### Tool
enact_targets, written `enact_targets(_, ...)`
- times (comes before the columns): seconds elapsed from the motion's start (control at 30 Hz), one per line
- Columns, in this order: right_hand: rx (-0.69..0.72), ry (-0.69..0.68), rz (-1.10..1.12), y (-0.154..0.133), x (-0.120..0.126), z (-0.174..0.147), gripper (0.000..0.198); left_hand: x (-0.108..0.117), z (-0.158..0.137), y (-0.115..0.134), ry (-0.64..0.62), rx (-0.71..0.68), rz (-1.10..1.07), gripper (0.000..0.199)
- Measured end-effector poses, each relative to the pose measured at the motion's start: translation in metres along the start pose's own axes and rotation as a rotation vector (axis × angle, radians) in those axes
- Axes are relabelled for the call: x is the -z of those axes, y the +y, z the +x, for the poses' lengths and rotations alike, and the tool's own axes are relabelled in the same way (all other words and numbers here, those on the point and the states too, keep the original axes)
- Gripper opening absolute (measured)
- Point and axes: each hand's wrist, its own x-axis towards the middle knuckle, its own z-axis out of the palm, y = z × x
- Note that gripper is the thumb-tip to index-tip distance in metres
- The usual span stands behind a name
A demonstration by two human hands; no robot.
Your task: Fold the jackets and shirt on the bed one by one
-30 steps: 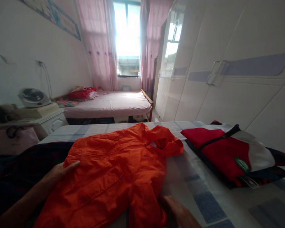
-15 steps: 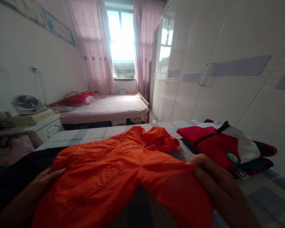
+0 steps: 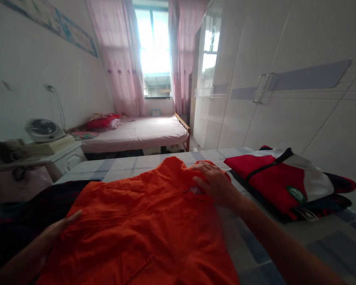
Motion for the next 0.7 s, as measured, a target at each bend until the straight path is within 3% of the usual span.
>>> enact_targets(0.07, 0.008, -0.087, -0.161, 0.008, -0.018, 0.018, 0.031, -0.005, 0.002, 0.007, -0.061, 0.043, -0.088, 0.036)
enact_targets(0.2, -0.249, -0.226, -0.333, 0.036, -0.038, 0.037, 0.029, -0.002, 0.011, 0.005, -0.045, 0.021, -0.139, 0.023)
enact_targets(0.37, -0.301, -0.166, -0.315, 0.052, -0.052, 0.060, 0.045, -0.002, 0.022, 0.004, -0.117, 0.039, -0.155, 0.018)
enact_targets(0.5, -0.325, -0.315, -0.188, 0.052, -0.069, 0.075, 0.048, -0.019, 0.021, 0.019, -0.169, 0.108, -0.133, 0.028)
enact_targets(0.6, -0.323, -0.446, -0.048, 0.050, -0.060, 0.071, 0.044, -0.018, 0.009, 0.030, -0.106, 0.063, -0.115, 0.029)
enact_targets(0.7, -0.268, -0.473, 0.295, 0.046, -0.020, 0.056, 0.045, 0.008, -0.010, 0.042, 0.026, -0.002, -0.098, 0.036)
